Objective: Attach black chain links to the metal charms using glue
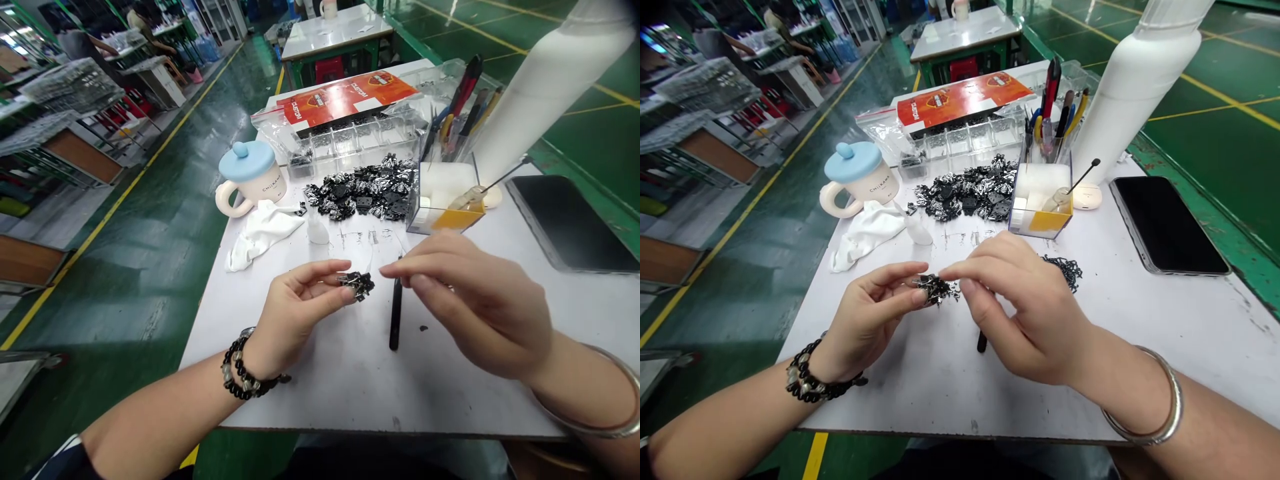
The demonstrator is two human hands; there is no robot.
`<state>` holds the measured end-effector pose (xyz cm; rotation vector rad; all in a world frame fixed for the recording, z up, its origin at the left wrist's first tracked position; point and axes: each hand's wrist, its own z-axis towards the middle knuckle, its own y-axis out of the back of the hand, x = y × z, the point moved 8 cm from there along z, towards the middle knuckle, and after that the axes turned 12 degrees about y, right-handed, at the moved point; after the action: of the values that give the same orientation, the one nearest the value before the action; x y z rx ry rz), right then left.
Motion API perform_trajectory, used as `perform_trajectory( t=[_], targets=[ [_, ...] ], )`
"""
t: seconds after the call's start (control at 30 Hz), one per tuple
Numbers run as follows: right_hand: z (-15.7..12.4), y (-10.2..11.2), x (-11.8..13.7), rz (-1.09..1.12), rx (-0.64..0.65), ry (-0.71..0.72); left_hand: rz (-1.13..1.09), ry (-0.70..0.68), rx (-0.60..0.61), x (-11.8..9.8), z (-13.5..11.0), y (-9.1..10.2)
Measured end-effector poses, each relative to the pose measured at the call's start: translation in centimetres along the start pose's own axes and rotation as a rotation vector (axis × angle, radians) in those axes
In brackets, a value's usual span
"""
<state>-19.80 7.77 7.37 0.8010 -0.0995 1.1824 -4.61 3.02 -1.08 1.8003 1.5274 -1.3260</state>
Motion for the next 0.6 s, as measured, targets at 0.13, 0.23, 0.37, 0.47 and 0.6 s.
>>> perform_trajectory(
  t=[0.13, 0.23, 0.37, 0.47, 0.6],
  targets=[
    [0.1, 0.4, -0.2, -0.139, 0.019, 0.023, -0.077, 0.066, 0.013, 0.2, 0.1, -0.2],
    [0.0, 0.1, -0.2, -0.199, 0.031, 0.057, -0.107, 0.076, 0.038, 0.1, 0.1, -0.5],
    [-0.1, -0.3, 0.2, -0.251, 0.025, 0.113, -0.076, 0.027, 0.051, -0.2, -0.1, -0.4],
    [0.0, -0.7, 0.4, -0.272, 0.056, 0.147, -0.011, -0.067, 0.072, -0.8, -0.4, -0.5],
    [0.0, 0.9, 0.8, -0.459, 0.017, 0.218, 0.156, -0.276, 0.037, -2.0, -1.7, -1.0]
  ],
)
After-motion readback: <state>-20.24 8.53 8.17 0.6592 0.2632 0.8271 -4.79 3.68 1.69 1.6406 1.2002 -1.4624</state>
